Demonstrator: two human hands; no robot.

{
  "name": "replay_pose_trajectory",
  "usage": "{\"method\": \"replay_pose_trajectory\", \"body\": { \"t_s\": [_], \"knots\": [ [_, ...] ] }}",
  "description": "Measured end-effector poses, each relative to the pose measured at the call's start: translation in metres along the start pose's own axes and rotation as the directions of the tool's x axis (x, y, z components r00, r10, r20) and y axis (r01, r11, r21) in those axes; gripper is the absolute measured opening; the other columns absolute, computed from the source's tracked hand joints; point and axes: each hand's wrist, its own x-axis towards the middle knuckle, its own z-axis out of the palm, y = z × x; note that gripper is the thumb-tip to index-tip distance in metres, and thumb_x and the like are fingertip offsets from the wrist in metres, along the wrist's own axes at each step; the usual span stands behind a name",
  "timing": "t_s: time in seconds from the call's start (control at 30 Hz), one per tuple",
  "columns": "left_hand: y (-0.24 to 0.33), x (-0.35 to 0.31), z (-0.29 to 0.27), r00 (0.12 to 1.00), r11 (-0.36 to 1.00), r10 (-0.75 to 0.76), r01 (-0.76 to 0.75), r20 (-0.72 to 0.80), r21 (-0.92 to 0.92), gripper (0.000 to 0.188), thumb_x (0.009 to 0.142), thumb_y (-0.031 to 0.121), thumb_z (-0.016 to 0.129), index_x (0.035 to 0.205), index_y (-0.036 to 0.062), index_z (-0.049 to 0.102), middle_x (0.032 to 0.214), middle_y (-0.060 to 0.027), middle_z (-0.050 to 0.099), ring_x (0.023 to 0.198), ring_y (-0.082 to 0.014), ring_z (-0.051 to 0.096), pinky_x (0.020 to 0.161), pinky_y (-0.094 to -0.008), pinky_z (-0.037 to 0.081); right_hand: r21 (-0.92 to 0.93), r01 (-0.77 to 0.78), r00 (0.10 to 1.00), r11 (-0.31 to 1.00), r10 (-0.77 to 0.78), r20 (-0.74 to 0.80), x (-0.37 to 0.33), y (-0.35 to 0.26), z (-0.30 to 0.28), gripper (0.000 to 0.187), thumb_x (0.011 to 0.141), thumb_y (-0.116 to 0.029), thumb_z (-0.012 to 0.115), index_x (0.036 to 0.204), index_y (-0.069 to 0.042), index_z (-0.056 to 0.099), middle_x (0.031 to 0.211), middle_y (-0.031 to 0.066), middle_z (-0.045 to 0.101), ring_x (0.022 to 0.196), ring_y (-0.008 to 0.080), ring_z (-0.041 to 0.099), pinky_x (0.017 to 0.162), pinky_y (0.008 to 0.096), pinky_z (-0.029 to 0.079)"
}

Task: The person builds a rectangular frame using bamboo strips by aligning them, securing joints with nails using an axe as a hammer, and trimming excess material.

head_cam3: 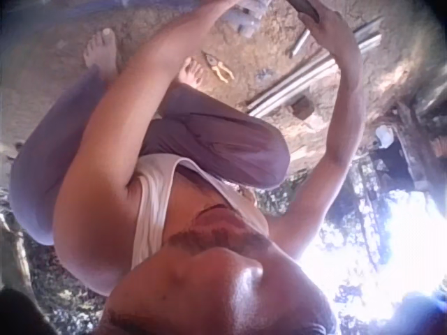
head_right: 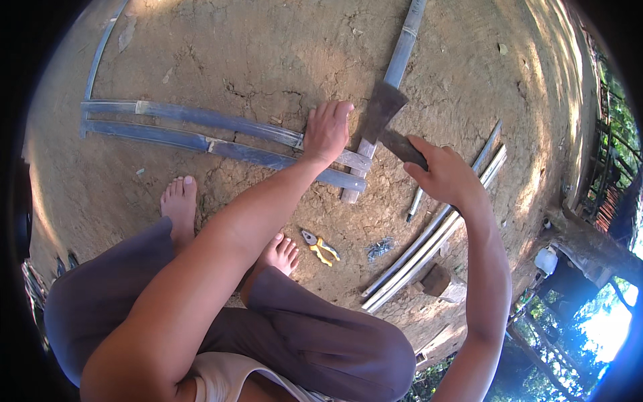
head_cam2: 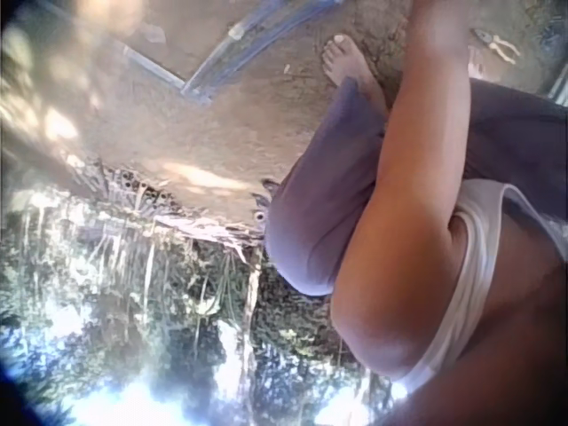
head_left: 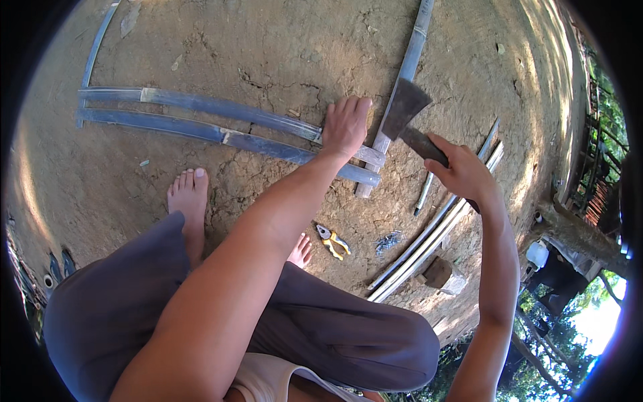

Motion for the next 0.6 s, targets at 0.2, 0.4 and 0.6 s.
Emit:
{"method": "replay_pose_trajectory", "body": {
  "t_s": [0.2, 0.4, 0.6],
  "knots": [
    [0.008, 0.004, 0.004, 1.000, 1.000, -0.010, 0.010, 0.002, 0.028, 0.028, 0.091, 0.009, 0.060, 0.119, 0.0135, 0.059, 0.110, -0.0045, 0.063, 0.106, -0.0246, 0.057, 0.089, -0.0410, 0.041, -0.211, 0.067, 0.997, 0.975, -0.058, 0.046, -0.007, 0.011, 0.026, 0.051, 0.094, -0.026, 0.065, 0.141, -0.010, 0.051, 0.083, 0.0256, 0.071, 0.077, 0.0461, 0.069, 0.074, 0.0513, 0.056],
    [0.010, 0.006, -0.001, 0.998, 0.997, -0.028, 0.025, 0.050, 0.067, 0.031, 0.090, 0.009, 0.061, 0.121, 0.0135, 0.059, 0.111, -0.0039, 0.063, 0.107, -0.0237, 0.056, 0.090, -0.0399, 0.040, 0.048, -0.053, 0.945, 0.997, 0.066, -0.320, -0.020, -0.009, 0.050, 0.054, 0.093, -0.026, 0.066, 0.142, -0.012, 0.050, 0.078, 0.0239, 0.070, 0.076, 0.0470, 0.069, 0.074, 0.0528, 0.055],
    [0.004, 0.005, 0.001, 0.997, 0.991, -0.045, 0.036, 0.065, 0.126, 0.032, 0.090, 0.010, 0.062, 0.122, 0.0140, 0.059, 0.111, -0.0035, 0.062, 0.107, -0.0228, 0.056, 0.090, -0.0398, 0.040, -0.269, -0.091, 0.990, 0.959, 0.059, -0.126, -0.022, -0.016, 0.016, 0.051, 0.094, -0.029, 0.066, 0.142, -0.016, 0.050, 0.079, 0.0234, 0.070, 0.077, 0.0436, 0.070, 0.071, 0.0535, 0.056]
  ]
}}
